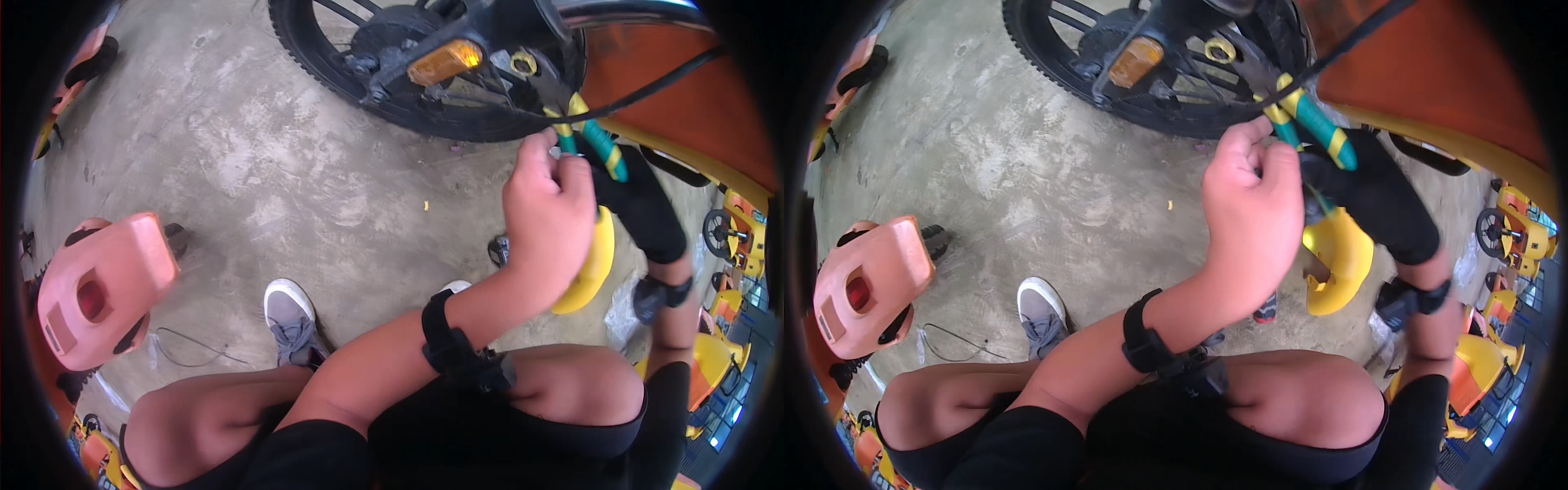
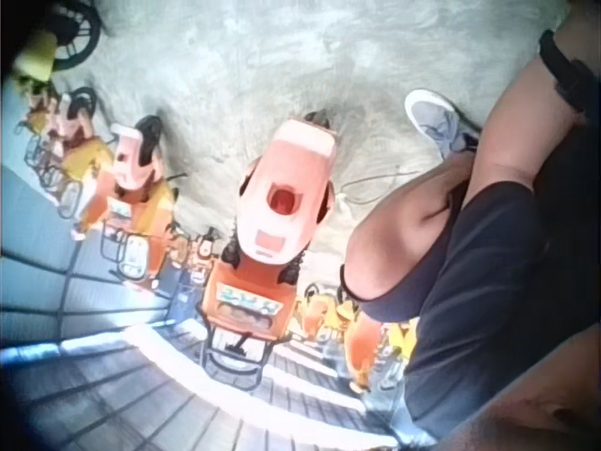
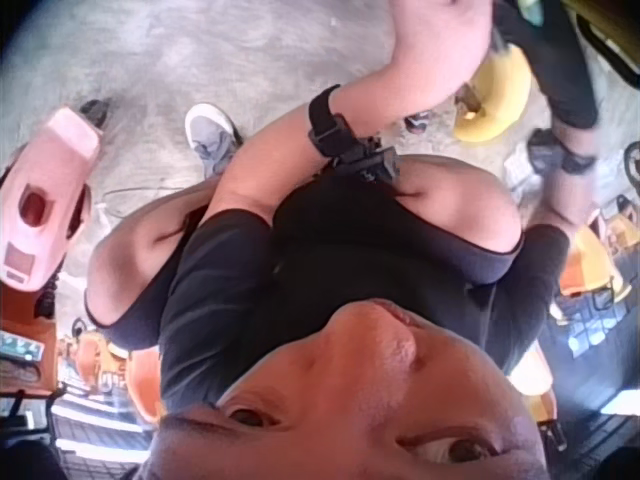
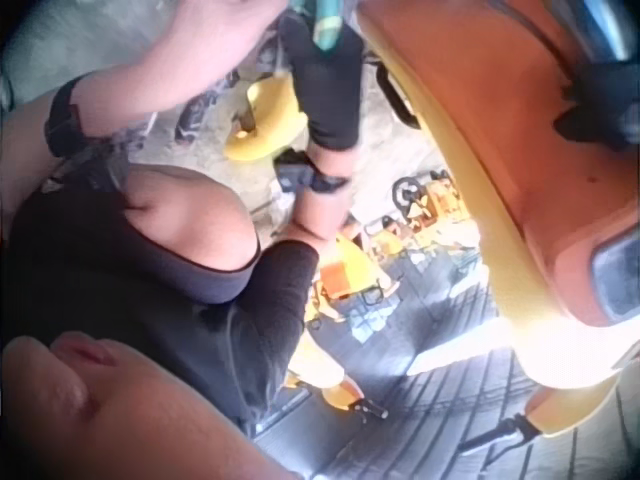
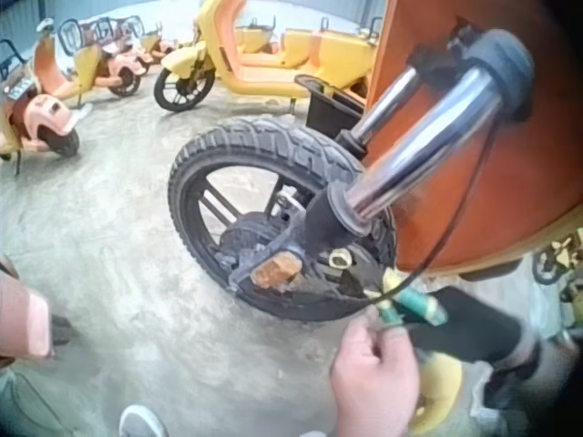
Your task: The person works on the front wheel assembly of a yellow scooter using pliers and a power drill, manipulating a cable and a small component near the brake or axle.
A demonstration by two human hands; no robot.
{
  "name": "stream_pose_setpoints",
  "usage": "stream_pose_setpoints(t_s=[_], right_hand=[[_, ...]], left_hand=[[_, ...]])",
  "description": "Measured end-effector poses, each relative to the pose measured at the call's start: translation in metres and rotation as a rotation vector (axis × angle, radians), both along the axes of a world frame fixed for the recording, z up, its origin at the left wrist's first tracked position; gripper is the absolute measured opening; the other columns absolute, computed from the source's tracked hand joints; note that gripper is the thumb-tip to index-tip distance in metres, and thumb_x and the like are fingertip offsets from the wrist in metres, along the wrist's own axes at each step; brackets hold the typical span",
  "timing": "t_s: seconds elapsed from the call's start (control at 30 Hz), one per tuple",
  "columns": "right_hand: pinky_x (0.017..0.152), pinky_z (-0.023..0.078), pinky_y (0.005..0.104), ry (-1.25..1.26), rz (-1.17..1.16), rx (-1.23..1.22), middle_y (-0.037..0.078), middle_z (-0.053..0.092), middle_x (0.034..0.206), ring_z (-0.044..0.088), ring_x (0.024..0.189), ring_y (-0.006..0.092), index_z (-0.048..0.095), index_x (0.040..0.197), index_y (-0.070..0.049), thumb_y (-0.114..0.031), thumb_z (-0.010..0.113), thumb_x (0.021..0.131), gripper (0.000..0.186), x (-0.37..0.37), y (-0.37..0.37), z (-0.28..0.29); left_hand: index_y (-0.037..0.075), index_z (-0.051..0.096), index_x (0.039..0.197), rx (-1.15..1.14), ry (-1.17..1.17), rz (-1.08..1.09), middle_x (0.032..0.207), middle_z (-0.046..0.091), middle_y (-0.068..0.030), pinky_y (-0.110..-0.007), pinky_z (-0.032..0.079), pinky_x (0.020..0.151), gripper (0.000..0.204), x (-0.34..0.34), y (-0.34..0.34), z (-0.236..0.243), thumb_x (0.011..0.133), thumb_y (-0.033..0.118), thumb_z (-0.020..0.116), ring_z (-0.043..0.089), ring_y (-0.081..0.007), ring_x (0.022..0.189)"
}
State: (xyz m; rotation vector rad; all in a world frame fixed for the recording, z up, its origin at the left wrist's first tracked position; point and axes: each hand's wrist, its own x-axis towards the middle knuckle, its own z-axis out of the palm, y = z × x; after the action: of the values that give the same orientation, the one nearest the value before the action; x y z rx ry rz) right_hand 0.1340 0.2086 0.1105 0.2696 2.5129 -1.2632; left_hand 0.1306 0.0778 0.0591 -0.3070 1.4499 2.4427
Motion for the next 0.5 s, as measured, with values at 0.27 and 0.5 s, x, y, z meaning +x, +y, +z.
stream_pose_setpoints(t_s=[0.27, 0.5], right_hand=[[0.075, 0.049, 0.0257, -0.149, -0.021, -0.155, 0.001, 0.065, 0.098, 0.059, 0.086, 0.0074, 0.055, 0.131, 0.000, -0.015, 0.070, 0.088, 0.048, 0.002, 0.005, 0.014], [0.077, 0.048, 0.0262, 0.116, 0.011, -0.440, 0.002, 0.062, 0.102, 0.054, 0.086, 0.0076, 0.054, 0.131, -0.002, -0.021, 0.065, 0.094, 0.043, 0.003, 0.011, -0.094]], left_hand=[[-0.009, 0.055, 0.115, 0.058, -0.033, -0.022, 0.083, 0.064, -0.0041, -0.021, 0.044, 0.057, 0.025, -0.004, 0.001, 0.009, 0.095, 0.006, 0.051, 0.053, -0.0035, 0.066], [-0.005, 0.056, 0.117, -0.155, 0.091, 0.057, 0.080, 0.057, -0.0004, -0.019, 0.037, 0.054, 0.024, -0.012, 0.000, -0.044, 0.097, 0.008, 0.049, 0.046, -0.0027, 0.062]])
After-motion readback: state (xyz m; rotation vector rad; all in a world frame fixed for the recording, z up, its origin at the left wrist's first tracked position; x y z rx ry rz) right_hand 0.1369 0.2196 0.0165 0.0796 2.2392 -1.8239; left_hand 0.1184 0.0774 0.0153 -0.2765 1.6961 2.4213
